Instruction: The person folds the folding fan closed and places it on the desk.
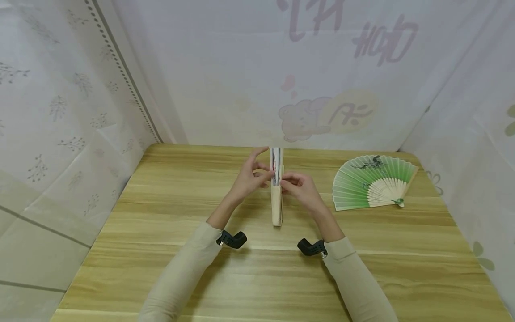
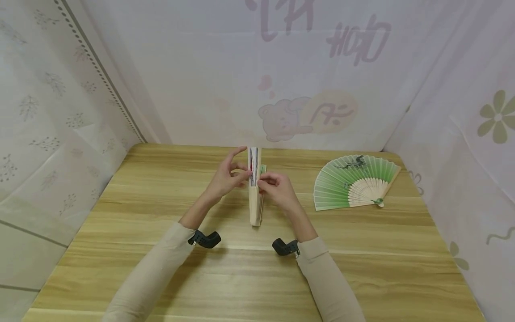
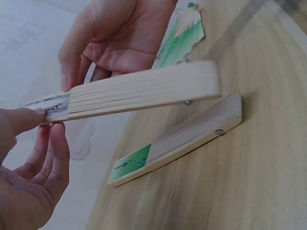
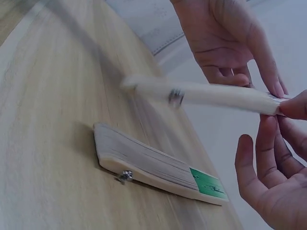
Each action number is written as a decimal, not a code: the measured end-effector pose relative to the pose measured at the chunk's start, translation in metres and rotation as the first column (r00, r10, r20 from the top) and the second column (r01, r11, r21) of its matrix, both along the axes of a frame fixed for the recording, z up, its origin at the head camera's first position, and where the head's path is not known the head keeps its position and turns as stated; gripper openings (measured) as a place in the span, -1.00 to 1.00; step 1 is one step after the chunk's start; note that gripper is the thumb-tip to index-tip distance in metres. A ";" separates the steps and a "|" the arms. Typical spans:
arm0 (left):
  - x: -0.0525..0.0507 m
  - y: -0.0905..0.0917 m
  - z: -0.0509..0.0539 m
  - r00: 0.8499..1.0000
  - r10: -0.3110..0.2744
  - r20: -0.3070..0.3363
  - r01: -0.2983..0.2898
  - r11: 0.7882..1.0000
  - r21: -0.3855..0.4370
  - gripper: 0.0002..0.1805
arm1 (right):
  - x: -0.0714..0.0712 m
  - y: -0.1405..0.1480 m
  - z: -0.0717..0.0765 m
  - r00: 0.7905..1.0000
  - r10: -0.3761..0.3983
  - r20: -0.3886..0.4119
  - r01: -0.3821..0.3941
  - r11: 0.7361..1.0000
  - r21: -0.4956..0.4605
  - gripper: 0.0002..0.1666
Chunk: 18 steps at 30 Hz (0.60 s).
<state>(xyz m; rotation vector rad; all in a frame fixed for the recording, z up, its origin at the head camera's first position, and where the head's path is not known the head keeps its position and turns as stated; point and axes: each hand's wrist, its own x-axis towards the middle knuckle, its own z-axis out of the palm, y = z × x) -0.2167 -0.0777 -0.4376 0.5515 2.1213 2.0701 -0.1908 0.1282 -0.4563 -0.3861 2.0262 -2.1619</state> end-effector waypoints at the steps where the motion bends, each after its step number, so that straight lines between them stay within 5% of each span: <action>1: 0.001 0.000 0.000 1.000 -0.001 0.003 0.001 1.000 -0.005 -0.30 | 0.000 0.000 0.000 1.000 -0.002 0.008 0.002 1.000 -0.006 -0.78; 18: 0.014 -0.002 -0.014 0.988 -0.081 0.133 0.096 0.990 -0.103 -0.52 | -0.002 -0.001 -0.001 0.977 -0.072 0.203 0.077 0.997 -0.018 -0.71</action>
